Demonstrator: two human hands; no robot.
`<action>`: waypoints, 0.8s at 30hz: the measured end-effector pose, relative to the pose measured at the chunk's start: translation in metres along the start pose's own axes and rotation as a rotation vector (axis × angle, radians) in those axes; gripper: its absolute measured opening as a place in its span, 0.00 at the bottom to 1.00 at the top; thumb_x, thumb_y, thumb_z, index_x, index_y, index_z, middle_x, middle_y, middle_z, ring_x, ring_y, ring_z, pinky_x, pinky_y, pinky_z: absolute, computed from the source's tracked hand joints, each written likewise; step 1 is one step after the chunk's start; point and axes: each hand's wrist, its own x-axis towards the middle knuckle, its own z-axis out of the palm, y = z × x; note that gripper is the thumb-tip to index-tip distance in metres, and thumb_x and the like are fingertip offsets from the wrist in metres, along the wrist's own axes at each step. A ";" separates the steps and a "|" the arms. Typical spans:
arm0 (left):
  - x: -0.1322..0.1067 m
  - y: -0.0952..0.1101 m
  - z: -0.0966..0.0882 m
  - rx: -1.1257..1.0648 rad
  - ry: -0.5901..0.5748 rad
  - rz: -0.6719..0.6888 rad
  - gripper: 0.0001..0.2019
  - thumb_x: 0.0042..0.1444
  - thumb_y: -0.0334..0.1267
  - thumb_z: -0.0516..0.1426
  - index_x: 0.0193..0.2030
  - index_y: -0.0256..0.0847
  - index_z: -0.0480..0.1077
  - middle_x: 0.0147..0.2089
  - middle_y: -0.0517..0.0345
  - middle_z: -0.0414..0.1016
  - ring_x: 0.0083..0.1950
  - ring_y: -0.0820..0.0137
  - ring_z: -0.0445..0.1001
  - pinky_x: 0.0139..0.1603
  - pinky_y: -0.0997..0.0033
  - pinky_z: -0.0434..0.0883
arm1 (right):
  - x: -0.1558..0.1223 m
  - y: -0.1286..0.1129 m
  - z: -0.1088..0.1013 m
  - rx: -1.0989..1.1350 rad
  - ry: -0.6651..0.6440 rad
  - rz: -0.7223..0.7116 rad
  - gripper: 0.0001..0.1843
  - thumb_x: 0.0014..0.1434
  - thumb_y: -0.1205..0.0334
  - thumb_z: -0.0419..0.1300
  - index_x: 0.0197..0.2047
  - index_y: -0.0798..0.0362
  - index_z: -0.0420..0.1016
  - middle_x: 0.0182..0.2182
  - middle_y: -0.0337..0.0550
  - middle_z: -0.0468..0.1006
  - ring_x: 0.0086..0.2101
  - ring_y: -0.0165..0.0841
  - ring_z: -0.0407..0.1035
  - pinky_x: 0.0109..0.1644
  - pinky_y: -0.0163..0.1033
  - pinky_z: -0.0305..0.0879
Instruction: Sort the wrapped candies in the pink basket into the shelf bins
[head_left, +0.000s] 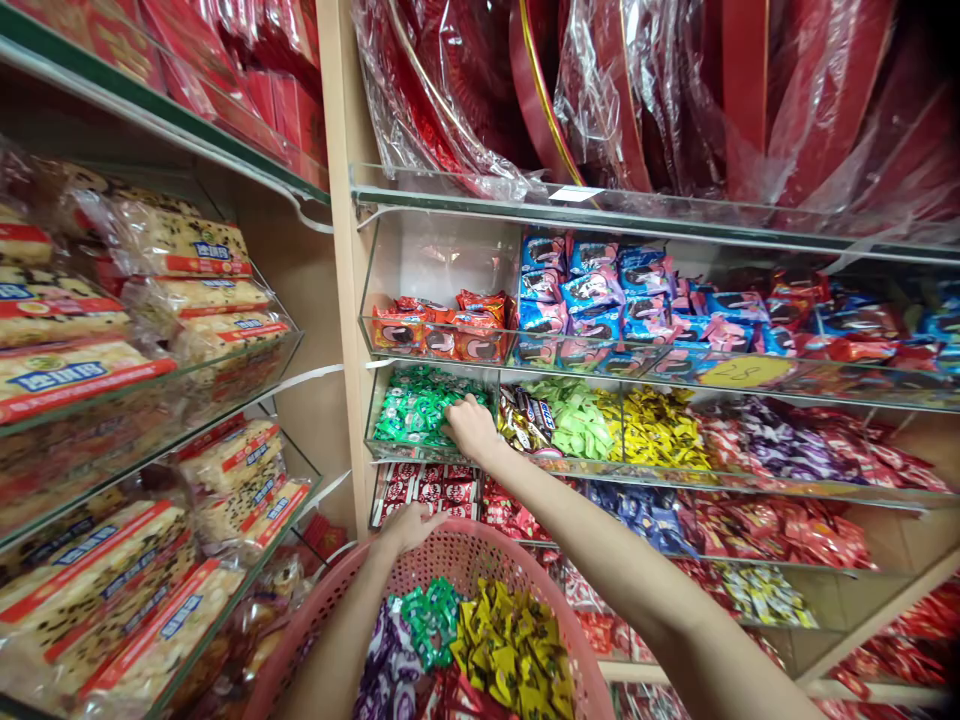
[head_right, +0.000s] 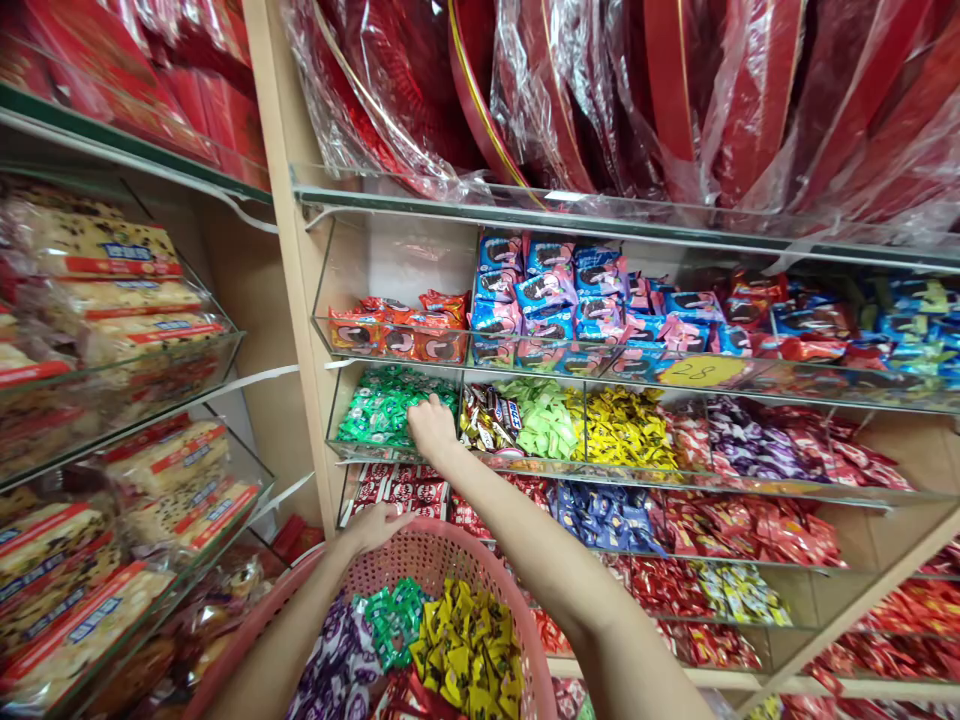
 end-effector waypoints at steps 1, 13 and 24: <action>0.000 0.000 0.000 0.001 -0.001 -0.005 0.30 0.50 0.66 0.41 0.24 0.41 0.67 0.26 0.58 0.73 0.28 0.71 0.69 0.26 0.77 0.53 | 0.001 0.000 0.001 0.000 0.004 0.009 0.09 0.57 0.62 0.56 0.39 0.57 0.74 0.38 0.53 0.75 0.46 0.43 0.62 0.42 0.42 0.65; 0.007 -0.005 0.002 0.012 -0.010 -0.009 0.29 0.51 0.65 0.42 0.23 0.41 0.66 0.27 0.59 0.73 0.30 0.71 0.69 0.28 0.77 0.55 | 0.006 0.010 0.004 0.025 0.106 0.069 0.13 0.60 0.67 0.49 0.35 0.56 0.75 0.36 0.52 0.76 0.43 0.41 0.63 0.37 0.38 0.63; 0.007 -0.001 -0.002 0.002 -0.026 0.022 0.27 0.52 0.62 0.43 0.25 0.41 0.67 0.27 0.59 0.74 0.30 0.70 0.70 0.28 0.77 0.55 | -0.018 0.009 -0.018 0.445 0.253 0.036 0.14 0.62 0.58 0.50 0.33 0.52 0.74 0.33 0.43 0.77 0.37 0.32 0.67 0.39 0.33 0.56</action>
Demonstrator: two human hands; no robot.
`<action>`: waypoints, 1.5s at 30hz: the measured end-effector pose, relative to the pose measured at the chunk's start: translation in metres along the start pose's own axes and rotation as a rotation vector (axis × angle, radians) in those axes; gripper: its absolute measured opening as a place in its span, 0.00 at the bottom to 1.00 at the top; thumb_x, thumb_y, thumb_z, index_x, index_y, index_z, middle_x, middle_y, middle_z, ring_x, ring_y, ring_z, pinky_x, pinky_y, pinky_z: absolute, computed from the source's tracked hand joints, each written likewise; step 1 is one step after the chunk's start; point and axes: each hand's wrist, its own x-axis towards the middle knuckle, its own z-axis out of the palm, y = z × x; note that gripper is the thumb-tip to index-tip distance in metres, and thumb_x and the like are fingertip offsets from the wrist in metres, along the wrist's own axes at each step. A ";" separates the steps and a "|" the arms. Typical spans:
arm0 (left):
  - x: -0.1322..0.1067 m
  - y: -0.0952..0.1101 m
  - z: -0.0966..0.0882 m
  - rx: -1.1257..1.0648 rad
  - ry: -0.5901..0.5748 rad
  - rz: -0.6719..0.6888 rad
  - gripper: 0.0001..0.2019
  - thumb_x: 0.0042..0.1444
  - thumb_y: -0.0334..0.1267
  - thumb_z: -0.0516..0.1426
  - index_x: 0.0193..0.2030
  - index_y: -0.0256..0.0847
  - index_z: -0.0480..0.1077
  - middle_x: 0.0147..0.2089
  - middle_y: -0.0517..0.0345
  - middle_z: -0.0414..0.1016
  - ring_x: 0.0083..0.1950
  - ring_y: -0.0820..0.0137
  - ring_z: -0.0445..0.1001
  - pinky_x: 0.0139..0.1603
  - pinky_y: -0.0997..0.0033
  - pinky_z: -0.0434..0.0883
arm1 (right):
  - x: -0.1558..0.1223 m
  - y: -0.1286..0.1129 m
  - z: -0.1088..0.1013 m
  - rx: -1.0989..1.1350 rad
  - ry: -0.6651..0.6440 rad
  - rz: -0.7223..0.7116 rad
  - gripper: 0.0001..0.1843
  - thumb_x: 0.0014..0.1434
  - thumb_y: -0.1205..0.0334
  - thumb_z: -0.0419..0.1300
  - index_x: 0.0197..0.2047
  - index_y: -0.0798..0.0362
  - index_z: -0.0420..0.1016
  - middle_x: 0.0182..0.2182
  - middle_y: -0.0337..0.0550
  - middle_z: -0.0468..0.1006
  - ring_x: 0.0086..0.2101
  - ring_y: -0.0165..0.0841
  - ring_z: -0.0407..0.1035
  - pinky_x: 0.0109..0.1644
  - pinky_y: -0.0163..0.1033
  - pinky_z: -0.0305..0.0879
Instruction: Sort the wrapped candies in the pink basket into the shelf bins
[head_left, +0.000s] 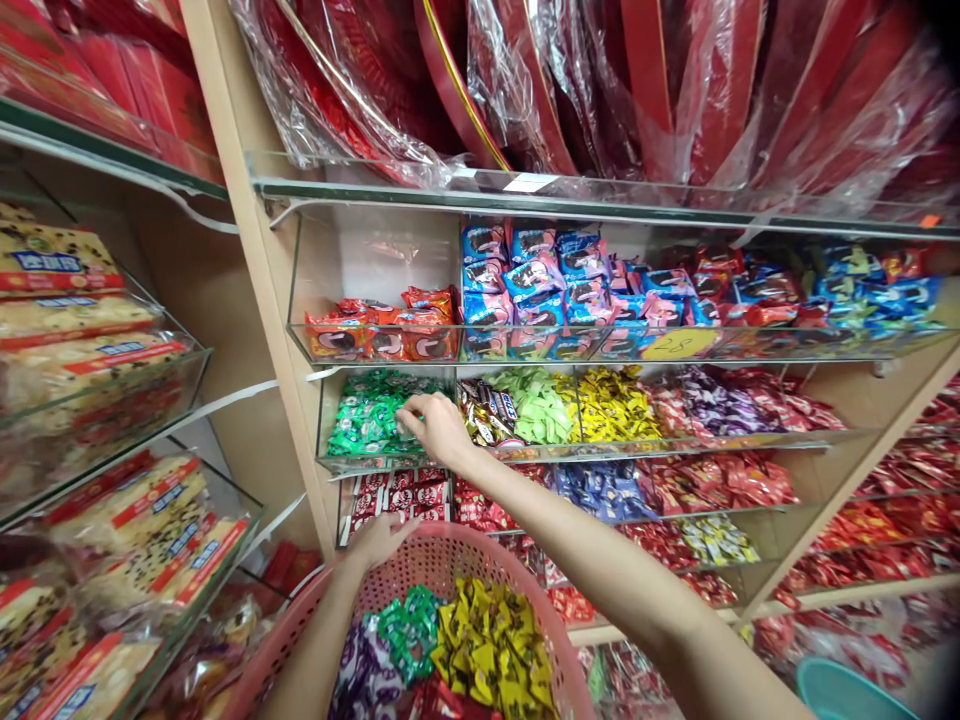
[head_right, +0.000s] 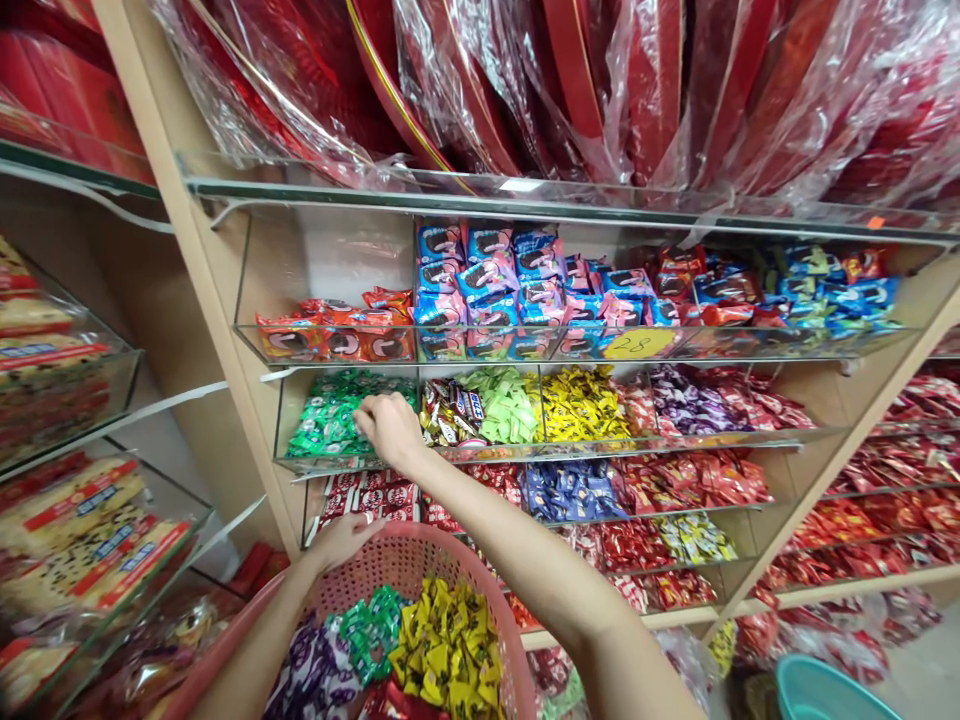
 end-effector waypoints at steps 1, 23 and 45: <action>0.000 0.000 0.000 -0.005 0.002 0.008 0.26 0.53 0.62 0.43 0.26 0.41 0.68 0.27 0.58 0.74 0.31 0.70 0.70 0.28 0.77 0.55 | -0.012 -0.002 0.000 0.052 -0.040 -0.050 0.14 0.62 0.58 0.50 0.32 0.52 0.75 0.32 0.42 0.77 0.35 0.31 0.68 0.38 0.32 0.56; 0.001 0.000 0.001 0.010 0.004 -0.010 0.28 0.52 0.64 0.41 0.24 0.41 0.66 0.26 0.58 0.71 0.29 0.70 0.69 0.27 0.77 0.54 | -0.002 -0.001 -0.009 -0.549 -0.124 -0.199 0.12 0.61 0.69 0.49 0.38 0.58 0.74 0.35 0.53 0.77 0.42 0.40 0.65 0.51 0.48 0.53; 0.005 -0.007 0.007 -0.004 0.034 0.019 0.26 0.53 0.62 0.44 0.23 0.41 0.67 0.24 0.59 0.72 0.28 0.71 0.69 0.29 0.77 0.55 | 0.003 0.014 -0.005 -0.587 0.053 -0.290 0.13 0.63 0.69 0.47 0.41 0.59 0.72 0.35 0.50 0.75 0.41 0.38 0.62 0.55 0.50 0.45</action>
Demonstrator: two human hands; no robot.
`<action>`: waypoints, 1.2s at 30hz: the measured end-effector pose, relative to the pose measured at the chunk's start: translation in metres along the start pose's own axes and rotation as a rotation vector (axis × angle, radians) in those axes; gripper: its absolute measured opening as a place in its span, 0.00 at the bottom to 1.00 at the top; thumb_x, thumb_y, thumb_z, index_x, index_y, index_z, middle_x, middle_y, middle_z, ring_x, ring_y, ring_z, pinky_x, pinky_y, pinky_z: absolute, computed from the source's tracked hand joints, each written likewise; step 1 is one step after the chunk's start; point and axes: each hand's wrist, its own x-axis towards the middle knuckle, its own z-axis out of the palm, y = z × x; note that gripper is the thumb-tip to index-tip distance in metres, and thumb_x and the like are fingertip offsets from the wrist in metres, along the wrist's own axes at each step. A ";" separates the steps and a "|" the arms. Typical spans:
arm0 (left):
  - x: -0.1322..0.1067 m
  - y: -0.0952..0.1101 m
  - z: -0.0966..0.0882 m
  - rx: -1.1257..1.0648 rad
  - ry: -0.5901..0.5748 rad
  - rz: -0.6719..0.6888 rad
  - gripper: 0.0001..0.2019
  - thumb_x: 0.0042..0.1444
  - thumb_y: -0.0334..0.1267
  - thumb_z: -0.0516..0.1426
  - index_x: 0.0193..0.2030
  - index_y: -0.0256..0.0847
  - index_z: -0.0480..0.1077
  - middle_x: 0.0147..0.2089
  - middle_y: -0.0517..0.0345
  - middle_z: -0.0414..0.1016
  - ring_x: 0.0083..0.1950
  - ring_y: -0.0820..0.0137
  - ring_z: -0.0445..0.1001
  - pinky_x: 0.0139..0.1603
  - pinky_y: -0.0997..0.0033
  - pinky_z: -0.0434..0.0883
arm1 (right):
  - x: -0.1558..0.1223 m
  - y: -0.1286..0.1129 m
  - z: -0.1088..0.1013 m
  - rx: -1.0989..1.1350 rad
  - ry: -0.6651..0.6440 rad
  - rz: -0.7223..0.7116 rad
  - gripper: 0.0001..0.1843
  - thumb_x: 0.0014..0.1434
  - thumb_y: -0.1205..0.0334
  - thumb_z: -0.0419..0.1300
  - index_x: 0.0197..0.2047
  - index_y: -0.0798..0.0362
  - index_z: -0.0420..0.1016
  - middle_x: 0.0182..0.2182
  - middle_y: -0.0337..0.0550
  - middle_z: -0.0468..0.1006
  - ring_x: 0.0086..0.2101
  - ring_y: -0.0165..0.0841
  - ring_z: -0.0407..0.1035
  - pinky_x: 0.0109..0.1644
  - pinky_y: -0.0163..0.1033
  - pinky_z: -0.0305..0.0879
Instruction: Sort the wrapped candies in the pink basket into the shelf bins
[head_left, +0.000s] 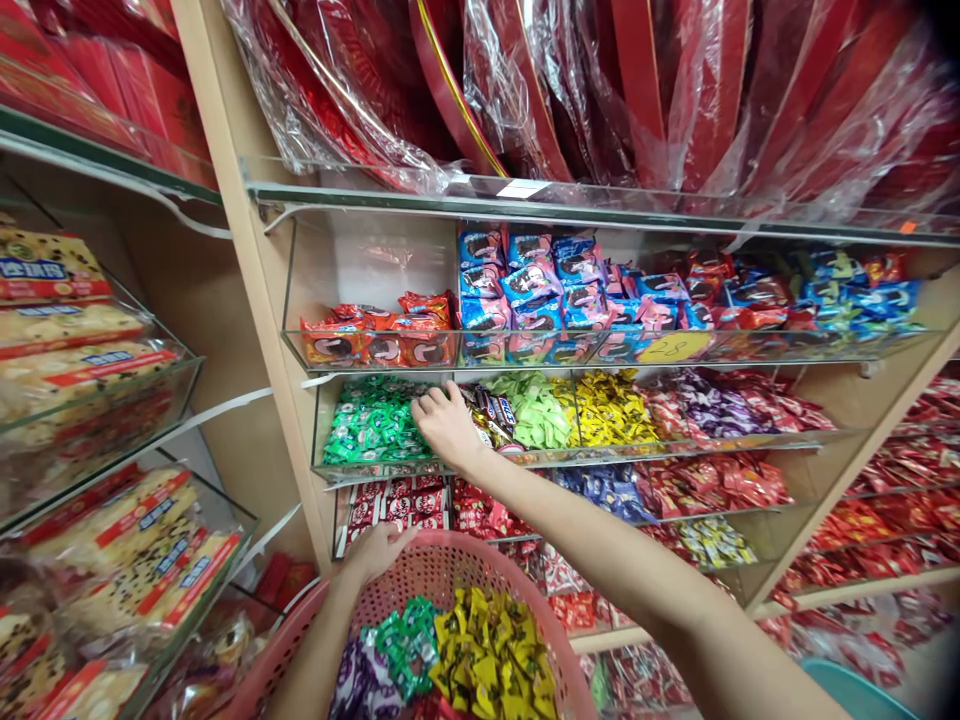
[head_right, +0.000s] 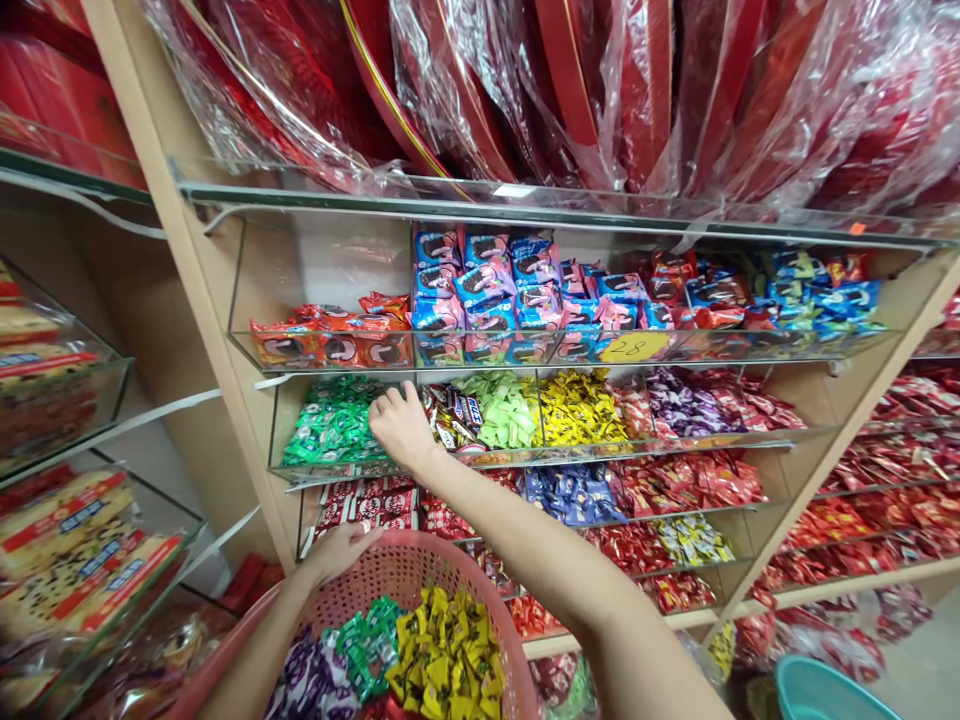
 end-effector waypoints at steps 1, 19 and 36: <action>0.000 0.000 0.001 -0.011 -0.001 -0.002 0.26 0.53 0.61 0.45 0.24 0.41 0.68 0.25 0.59 0.73 0.29 0.71 0.69 0.29 0.77 0.55 | -0.008 -0.006 -0.007 0.065 0.048 0.001 0.13 0.63 0.68 0.46 0.43 0.58 0.71 0.35 0.49 0.74 0.42 0.37 0.62 0.55 0.49 0.46; 0.000 -0.003 0.005 -0.005 0.032 -0.009 0.25 0.53 0.61 0.45 0.23 0.41 0.66 0.24 0.61 0.69 0.27 0.73 0.65 0.27 0.77 0.51 | -0.151 -0.098 0.051 0.589 -0.572 0.230 0.11 0.57 0.65 0.52 0.41 0.55 0.73 0.39 0.49 0.76 0.43 0.38 0.66 0.46 0.41 0.58; -0.006 0.005 -0.003 -0.015 0.029 -0.013 0.28 0.53 0.63 0.42 0.22 0.40 0.66 0.23 0.60 0.69 0.26 0.73 0.66 0.27 0.76 0.51 | -0.156 -0.090 0.037 0.533 -0.538 0.200 0.08 0.58 0.63 0.53 0.37 0.54 0.73 0.36 0.46 0.76 0.42 0.37 0.66 0.47 0.41 0.58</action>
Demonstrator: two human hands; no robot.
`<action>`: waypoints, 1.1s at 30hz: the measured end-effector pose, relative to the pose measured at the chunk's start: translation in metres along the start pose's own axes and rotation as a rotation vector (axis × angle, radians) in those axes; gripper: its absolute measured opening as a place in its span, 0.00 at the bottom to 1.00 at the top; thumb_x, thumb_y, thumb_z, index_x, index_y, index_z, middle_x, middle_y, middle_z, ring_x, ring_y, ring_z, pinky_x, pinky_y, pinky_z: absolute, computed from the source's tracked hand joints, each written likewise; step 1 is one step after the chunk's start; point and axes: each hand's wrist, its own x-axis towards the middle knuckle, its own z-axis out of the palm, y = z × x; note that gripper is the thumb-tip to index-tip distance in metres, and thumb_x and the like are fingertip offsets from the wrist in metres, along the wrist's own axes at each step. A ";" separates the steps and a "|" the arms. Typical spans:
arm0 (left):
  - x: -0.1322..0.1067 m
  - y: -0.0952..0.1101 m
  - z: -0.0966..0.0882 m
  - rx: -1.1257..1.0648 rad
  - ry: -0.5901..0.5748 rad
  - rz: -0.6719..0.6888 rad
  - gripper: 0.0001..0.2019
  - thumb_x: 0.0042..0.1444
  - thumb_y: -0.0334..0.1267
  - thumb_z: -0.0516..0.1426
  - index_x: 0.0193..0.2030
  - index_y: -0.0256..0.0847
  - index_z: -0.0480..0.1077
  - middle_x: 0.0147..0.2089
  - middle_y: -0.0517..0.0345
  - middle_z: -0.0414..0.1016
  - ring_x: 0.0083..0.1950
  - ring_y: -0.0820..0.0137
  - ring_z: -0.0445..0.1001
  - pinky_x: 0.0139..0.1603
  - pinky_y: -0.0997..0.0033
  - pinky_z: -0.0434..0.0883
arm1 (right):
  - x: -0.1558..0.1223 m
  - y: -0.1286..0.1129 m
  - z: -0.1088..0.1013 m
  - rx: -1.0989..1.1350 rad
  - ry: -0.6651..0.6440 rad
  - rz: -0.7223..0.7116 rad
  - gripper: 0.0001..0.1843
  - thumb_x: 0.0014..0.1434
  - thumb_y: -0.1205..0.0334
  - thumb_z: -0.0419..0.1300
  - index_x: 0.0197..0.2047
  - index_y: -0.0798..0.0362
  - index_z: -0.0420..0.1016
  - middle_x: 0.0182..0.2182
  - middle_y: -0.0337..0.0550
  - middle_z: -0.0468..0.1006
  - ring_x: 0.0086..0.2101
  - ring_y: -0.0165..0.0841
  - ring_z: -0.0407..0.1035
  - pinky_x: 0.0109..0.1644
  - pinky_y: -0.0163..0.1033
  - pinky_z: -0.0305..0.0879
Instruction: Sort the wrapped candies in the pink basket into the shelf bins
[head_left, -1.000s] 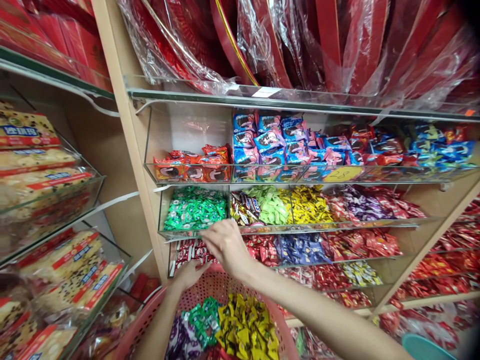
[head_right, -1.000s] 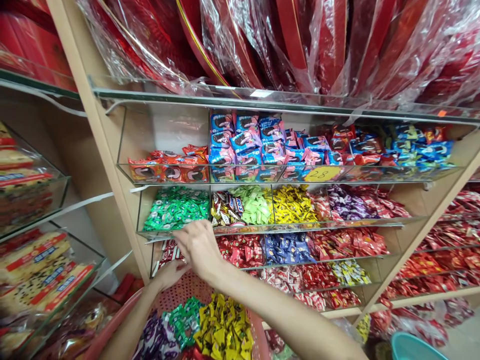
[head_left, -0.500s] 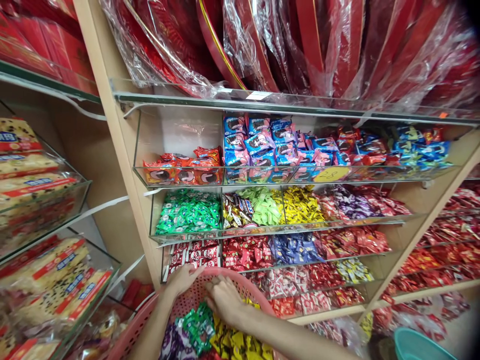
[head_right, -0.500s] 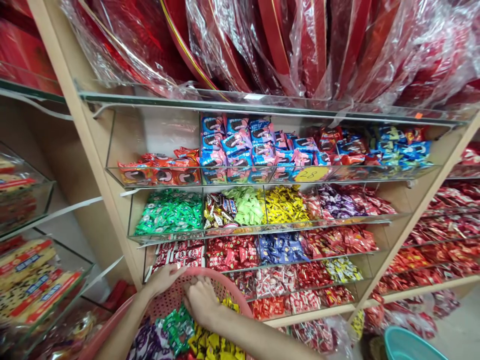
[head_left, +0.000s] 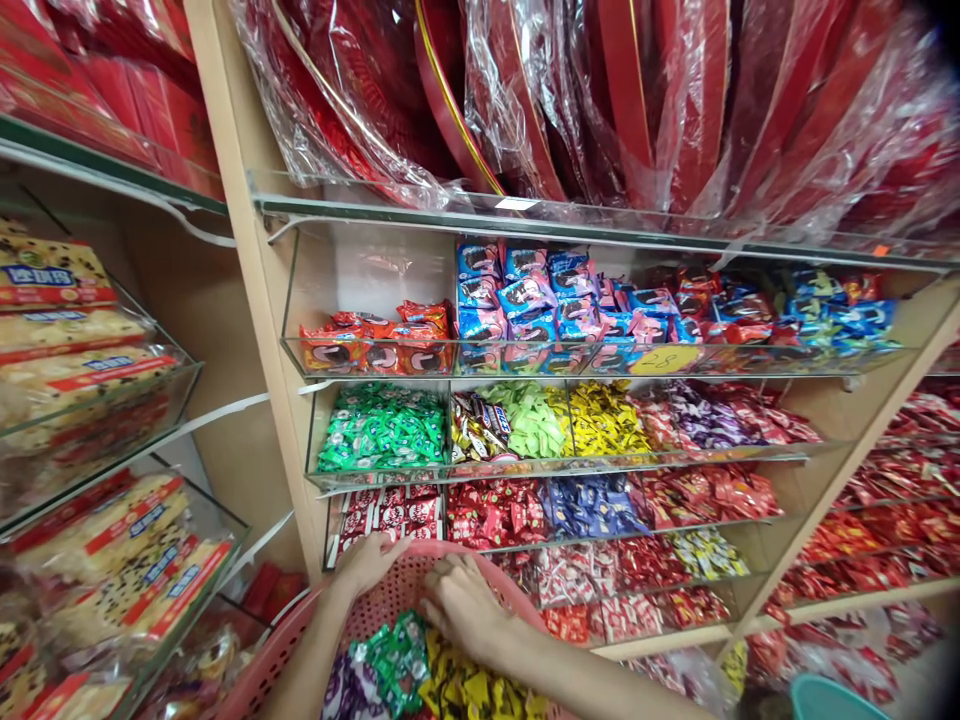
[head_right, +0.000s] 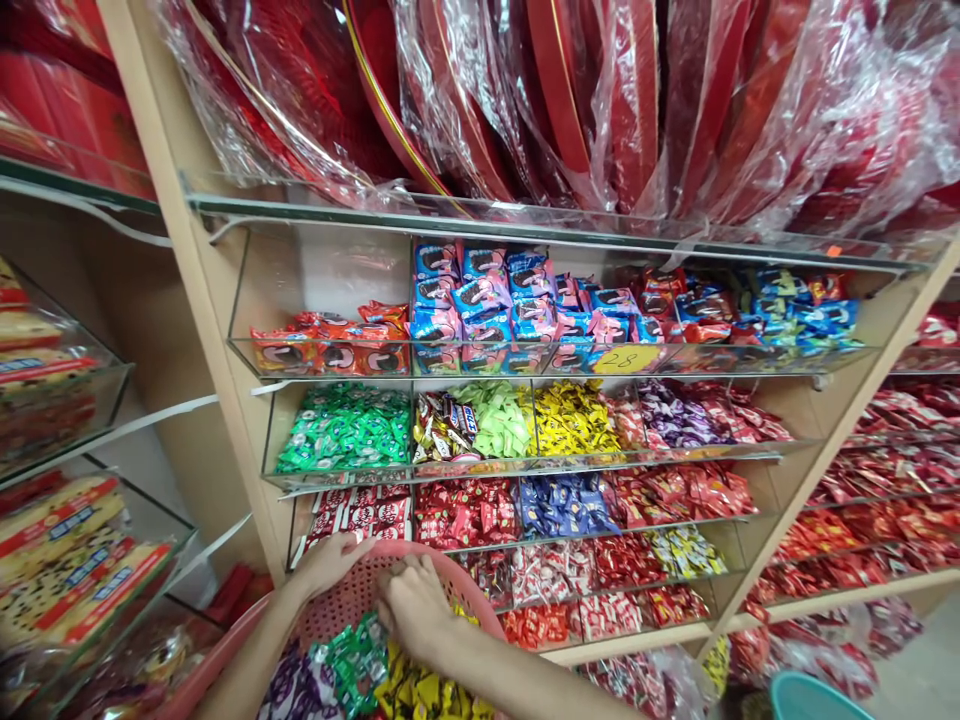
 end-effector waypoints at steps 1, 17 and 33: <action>0.000 0.000 0.000 -0.001 -0.001 0.001 0.29 0.53 0.63 0.42 0.22 0.40 0.66 0.23 0.60 0.69 0.26 0.73 0.66 0.27 0.76 0.51 | 0.000 0.000 -0.003 -0.013 0.009 -0.009 0.08 0.58 0.63 0.53 0.37 0.54 0.73 0.36 0.46 0.76 0.42 0.37 0.66 0.47 0.41 0.58; 0.000 -0.001 0.000 0.021 -0.014 -0.026 0.28 0.52 0.64 0.42 0.25 0.42 0.68 0.30 0.57 0.75 0.32 0.68 0.72 0.29 0.77 0.55 | 0.118 -0.008 -0.150 -0.602 0.347 -0.109 0.11 0.59 0.72 0.50 0.37 0.61 0.73 0.31 0.53 0.77 0.41 0.42 0.65 0.58 0.56 0.41; -0.002 0.003 -0.002 0.025 -0.014 -0.031 0.29 0.53 0.64 0.40 0.24 0.42 0.65 0.28 0.57 0.73 0.31 0.68 0.71 0.29 0.76 0.55 | 0.105 0.021 -0.128 -0.616 0.529 -0.132 0.10 0.60 0.70 0.49 0.37 0.57 0.72 0.32 0.48 0.75 0.43 0.39 0.61 0.63 0.58 0.30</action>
